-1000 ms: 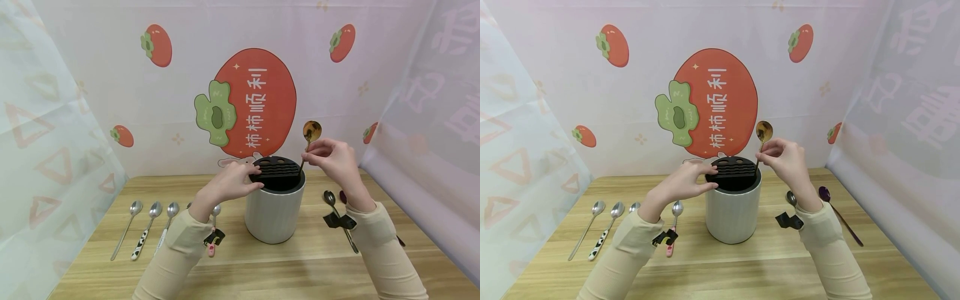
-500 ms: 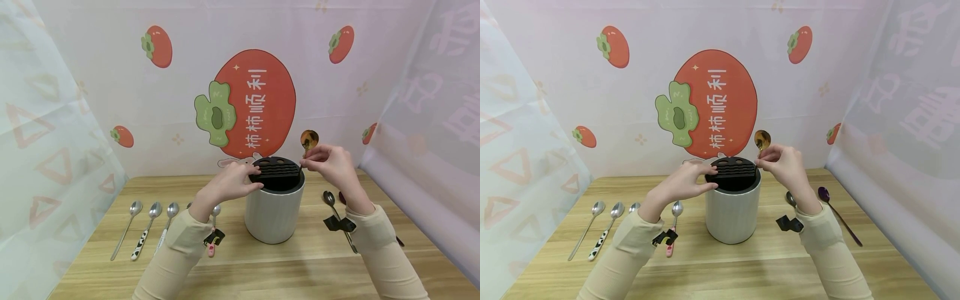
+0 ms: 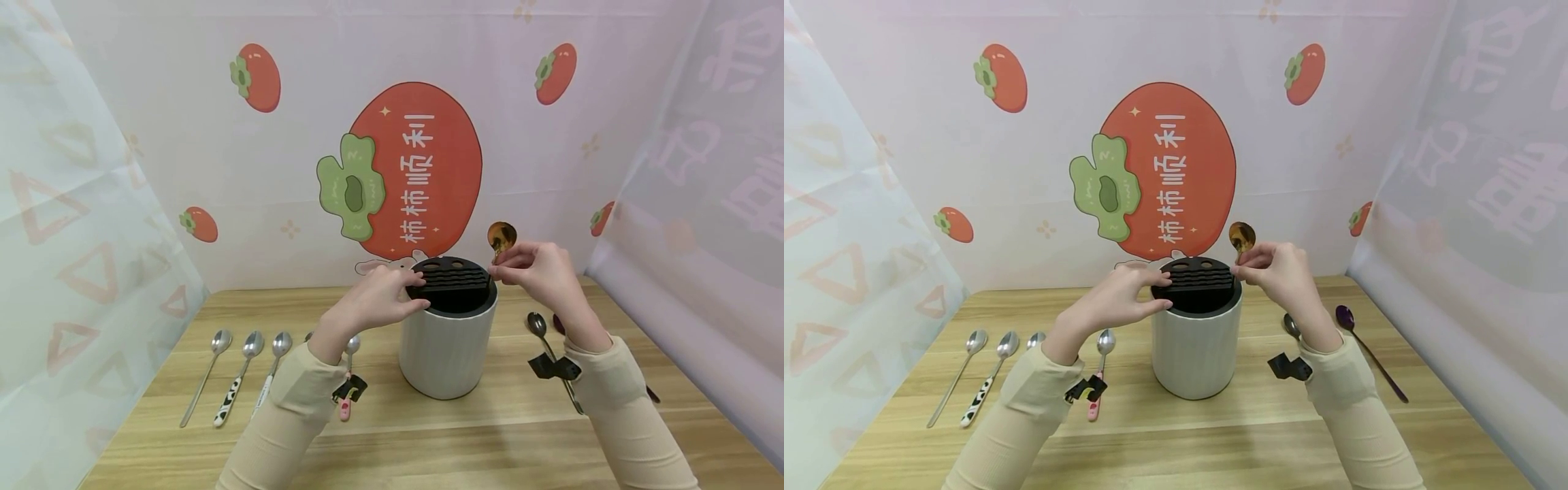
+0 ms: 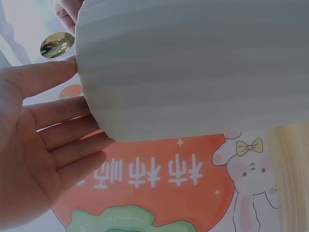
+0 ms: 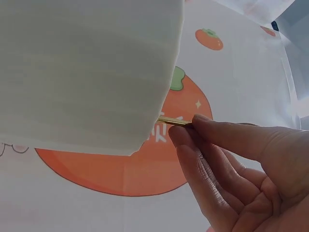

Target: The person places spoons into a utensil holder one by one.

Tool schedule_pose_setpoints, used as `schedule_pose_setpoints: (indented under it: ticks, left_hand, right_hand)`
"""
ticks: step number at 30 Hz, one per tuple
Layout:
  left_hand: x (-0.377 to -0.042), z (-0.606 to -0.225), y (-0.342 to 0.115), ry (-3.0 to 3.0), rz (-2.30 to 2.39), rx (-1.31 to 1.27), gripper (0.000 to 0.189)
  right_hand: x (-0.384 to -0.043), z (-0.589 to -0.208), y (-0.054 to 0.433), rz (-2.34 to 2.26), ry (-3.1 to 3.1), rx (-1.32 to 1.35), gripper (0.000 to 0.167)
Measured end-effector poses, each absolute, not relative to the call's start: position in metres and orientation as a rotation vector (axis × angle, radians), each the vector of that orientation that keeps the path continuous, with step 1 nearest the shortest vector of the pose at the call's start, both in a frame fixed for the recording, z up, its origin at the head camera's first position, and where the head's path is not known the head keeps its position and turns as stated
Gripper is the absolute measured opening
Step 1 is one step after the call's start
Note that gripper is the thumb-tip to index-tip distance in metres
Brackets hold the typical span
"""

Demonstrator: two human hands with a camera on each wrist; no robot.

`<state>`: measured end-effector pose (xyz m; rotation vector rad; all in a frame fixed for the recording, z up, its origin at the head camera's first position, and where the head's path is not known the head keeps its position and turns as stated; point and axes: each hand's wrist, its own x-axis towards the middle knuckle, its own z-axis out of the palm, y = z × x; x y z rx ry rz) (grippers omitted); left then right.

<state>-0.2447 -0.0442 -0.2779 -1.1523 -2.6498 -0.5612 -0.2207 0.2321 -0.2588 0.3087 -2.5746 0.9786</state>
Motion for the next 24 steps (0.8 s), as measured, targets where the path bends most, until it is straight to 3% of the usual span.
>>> schedule_pose_setpoints:
  ticks: [24]
  left_hand:
    - [-0.244, -0.277, -0.045, -2.660, -0.572, -1.147, 0.036]
  right_hand:
    - [-0.215, -0.258, 0.256, 0.949, -2.787, 0.302, 0.021]
